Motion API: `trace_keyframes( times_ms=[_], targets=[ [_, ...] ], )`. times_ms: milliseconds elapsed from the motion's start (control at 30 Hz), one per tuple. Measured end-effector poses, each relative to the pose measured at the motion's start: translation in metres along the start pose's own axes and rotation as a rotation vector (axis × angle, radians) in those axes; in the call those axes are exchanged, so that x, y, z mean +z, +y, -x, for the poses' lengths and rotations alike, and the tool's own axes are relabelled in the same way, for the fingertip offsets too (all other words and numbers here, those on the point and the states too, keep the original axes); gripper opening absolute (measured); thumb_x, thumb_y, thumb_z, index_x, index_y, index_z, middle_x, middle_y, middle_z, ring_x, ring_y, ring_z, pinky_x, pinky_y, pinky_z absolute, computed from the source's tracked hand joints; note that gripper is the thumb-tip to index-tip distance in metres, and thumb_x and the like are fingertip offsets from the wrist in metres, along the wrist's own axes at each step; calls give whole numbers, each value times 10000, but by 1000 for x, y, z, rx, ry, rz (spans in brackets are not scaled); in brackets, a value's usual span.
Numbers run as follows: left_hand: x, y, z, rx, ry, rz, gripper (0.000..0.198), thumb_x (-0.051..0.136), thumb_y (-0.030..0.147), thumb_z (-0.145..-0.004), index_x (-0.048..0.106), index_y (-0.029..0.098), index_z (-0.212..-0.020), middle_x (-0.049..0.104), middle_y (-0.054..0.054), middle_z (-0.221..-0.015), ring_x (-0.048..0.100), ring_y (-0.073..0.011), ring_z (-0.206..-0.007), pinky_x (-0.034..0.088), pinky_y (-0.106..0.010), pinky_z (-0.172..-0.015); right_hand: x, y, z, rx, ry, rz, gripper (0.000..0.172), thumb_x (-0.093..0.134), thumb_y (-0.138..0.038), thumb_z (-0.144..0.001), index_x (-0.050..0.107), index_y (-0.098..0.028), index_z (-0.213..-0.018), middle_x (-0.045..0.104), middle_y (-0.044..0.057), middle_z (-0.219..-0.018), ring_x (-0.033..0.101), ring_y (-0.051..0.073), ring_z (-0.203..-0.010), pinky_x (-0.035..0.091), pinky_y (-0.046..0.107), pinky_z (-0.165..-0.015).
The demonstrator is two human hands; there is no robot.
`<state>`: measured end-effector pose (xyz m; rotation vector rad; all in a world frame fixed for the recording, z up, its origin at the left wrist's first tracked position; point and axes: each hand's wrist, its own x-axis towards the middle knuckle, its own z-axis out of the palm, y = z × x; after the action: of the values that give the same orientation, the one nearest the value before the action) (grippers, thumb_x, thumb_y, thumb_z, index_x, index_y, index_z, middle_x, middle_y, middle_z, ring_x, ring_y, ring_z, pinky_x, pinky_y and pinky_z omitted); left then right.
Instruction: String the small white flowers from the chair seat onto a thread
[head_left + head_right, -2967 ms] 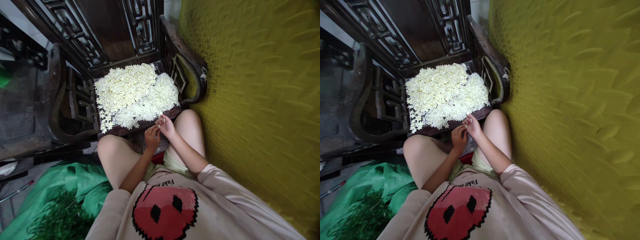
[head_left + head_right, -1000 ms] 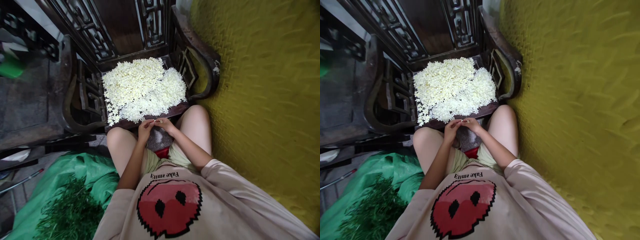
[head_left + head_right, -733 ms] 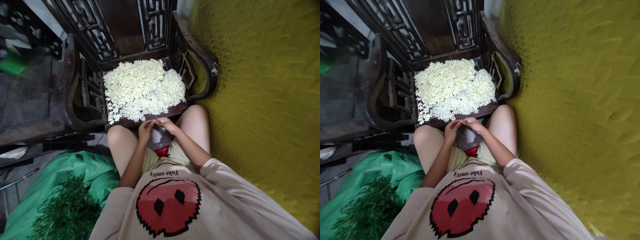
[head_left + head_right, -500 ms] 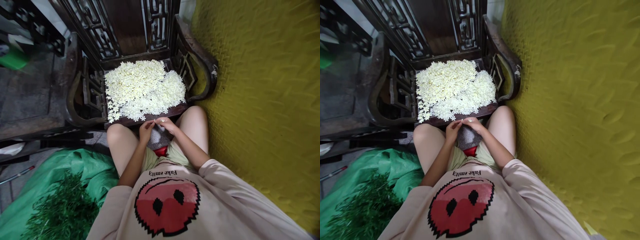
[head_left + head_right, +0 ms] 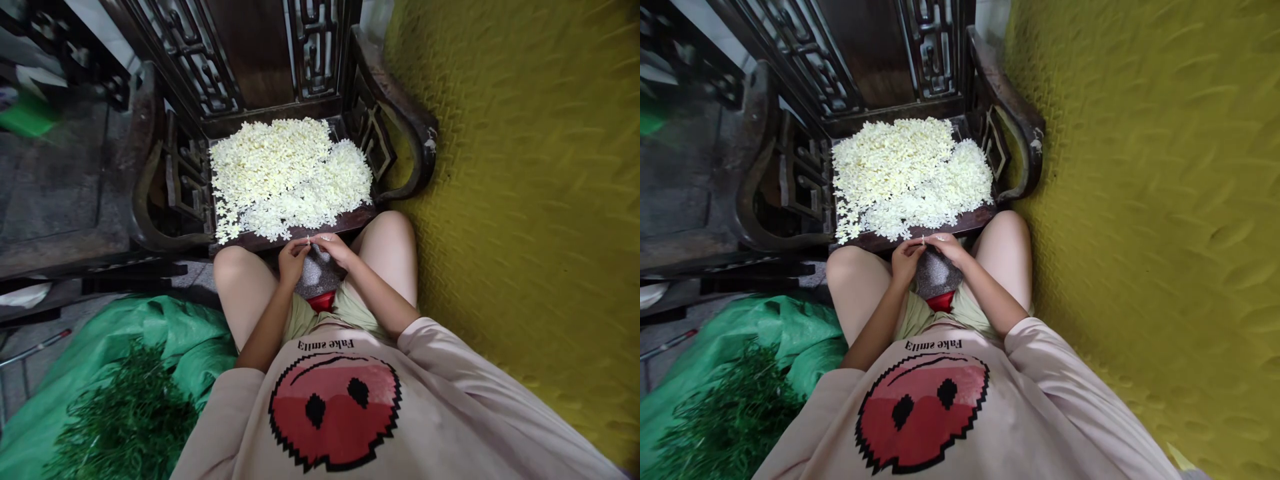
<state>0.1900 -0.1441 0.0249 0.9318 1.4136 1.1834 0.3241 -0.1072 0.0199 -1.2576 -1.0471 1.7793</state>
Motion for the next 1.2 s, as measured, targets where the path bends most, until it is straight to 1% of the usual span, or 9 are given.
trace_keyframes(
  times_ms=[167,467,567,633,700,767,900,1067,1200],
  targets=[
    [0,-2,-2,-6,4,3,221,664,252,-649,635,159,-848,674,-63,-910,637,-159,-780,485,-312,-780,0,0,0,13,5,-9,322,675,-447,-610,668,-146,-723,461,-50,-492,326,67,-490,195,223,-489],
    [0,-7,-7,-52,2,48,256,690,271,-604,610,167,-823,676,-53,-882,635,-156,-755,490,-313,-764,4,-6,1,34,41,17,268,663,-412,-598,667,-158,-684,485,-40,-492,326,74,-487,199,225,-483],
    [1,-8,-7,-42,0,44,265,688,271,-606,613,172,-840,672,-53,-906,636,-153,-755,489,-307,-759,4,-7,1,35,53,19,230,653,-377,-600,666,-158,-670,495,-40,-495,348,75,-493,226,224,-492],
    [1,-6,-6,-39,-5,36,287,692,279,-606,619,175,-864,671,-57,-932,637,-155,-760,490,-307,-756,5,-6,1,29,65,23,217,644,-363,-604,664,-156,-666,518,-34,-516,389,81,-517,264,225,-513],
    [1,-4,-5,-38,-17,29,298,699,296,-608,629,174,-871,676,-59,-923,638,-161,-764,489,-308,-756,5,-4,1,15,83,29,213,635,-359,-609,662,-156,-666,546,-25,-547,434,92,-552,301,226,-541],
    [1,-3,-3,-36,-22,24,282,688,332,-632,640,171,-858,683,-55,-866,638,-166,-766,486,-309,-756,4,-2,0,-7,88,41,218,625,-367,-618,660,-157,-663,579,-13,-586,471,103,-586,330,227,-568],
    [2,-2,-3,-42,5,26,259,672,376,-657,641,167,-807,676,-35,-757,634,-161,-733,480,-295,-729,4,1,-1,-88,62,111,224,614,-381,-643,659,-162,-641,626,11,-650,512,121,-628,372,241,-625],
    [1,-4,-5,-71,27,5,243,690,368,-630,623,170,-753,664,-17,-720,618,-147,-692,471,-283,-703,5,0,0,-167,26,247,244,616,-406,-657,653,-168,-618,623,16,-637,518,132,-621,380,255,-637],
    [0,-3,-7,-75,31,54,256,694,387,-619,629,165,-729,654,-13,-715,603,-139,-706,466,-299,-756,6,0,1,-188,37,265,260,624,-427,-659,654,-170,-634,629,22,-643,520,140,-624,382,261,-630]
  ],
)
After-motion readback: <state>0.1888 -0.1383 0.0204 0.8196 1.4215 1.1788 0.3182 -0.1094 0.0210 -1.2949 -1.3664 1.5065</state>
